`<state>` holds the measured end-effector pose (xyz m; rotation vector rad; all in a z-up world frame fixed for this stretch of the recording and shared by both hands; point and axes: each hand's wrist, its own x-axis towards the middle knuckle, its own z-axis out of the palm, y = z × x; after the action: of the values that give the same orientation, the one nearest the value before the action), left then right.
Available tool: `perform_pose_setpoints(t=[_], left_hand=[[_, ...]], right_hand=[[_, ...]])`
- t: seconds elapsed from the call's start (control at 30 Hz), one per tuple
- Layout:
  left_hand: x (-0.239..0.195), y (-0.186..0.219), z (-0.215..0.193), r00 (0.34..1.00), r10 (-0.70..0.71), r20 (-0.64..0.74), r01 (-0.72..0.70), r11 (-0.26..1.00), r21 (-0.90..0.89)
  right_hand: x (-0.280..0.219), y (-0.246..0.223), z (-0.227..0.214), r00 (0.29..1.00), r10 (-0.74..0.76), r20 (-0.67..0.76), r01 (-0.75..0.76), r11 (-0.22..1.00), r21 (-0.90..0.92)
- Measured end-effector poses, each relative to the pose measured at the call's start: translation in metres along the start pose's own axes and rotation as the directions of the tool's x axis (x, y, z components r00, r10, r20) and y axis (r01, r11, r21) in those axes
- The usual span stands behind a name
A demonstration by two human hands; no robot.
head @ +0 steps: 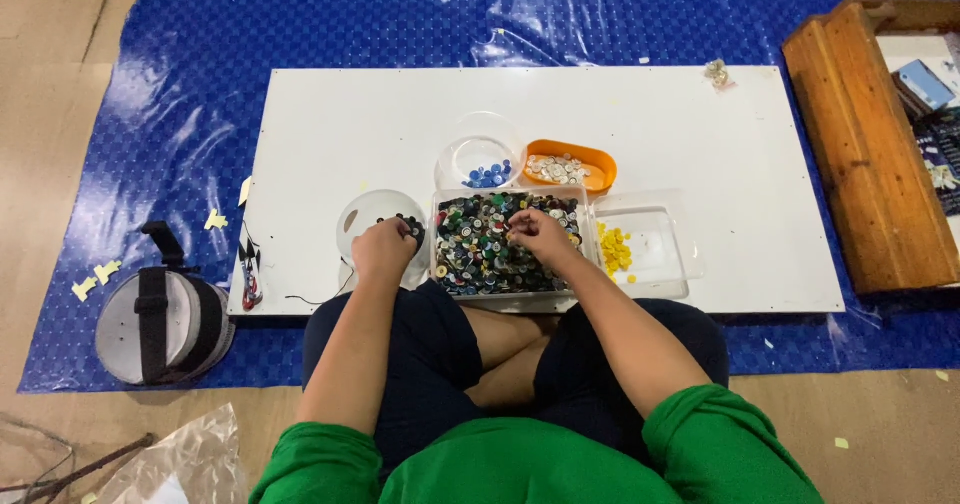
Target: The person sits on the floor and sorts a mixed pile of buttons from a central container into separate bowls by color. They pick buttons one by one and place them into bowls containing black, blue, white, and yellow buttons.
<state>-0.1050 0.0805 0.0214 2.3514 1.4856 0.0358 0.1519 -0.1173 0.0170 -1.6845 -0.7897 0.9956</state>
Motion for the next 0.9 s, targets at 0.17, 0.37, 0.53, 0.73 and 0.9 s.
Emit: perform_pose_setpoints(t=[0.17,0.37,0.53,0.73,0.9], left_hand=[[-0.001,-0.005,0.000,0.999,-0.020,0.037,0.021,1.000,-0.013],[-0.002,-0.004,-0.007,0.997,-0.042,0.060,0.050,0.990,-0.132],[0.004,-0.006,-0.005,0.995,-0.079,0.067,0.094,0.959,-0.268],[0.010,-0.010,-0.003,0.991,-0.101,0.083,0.122,0.937,-0.327],[0.001,-0.003,-0.014,0.995,-0.089,0.051,0.101,0.929,-0.357]], right_hand=[[0.004,0.009,-0.004,1.000,0.031,0.001,-0.031,0.994,0.103],[-0.005,-0.003,-0.006,0.997,0.048,-0.058,-0.047,0.999,0.019],[-0.005,-0.003,-0.002,0.995,0.057,-0.087,-0.069,0.988,-0.141],[-0.010,-0.017,-0.003,0.986,0.121,-0.116,-0.127,0.991,-0.044],[0.000,0.002,-0.005,0.996,0.078,-0.050,-0.058,0.948,0.312]])
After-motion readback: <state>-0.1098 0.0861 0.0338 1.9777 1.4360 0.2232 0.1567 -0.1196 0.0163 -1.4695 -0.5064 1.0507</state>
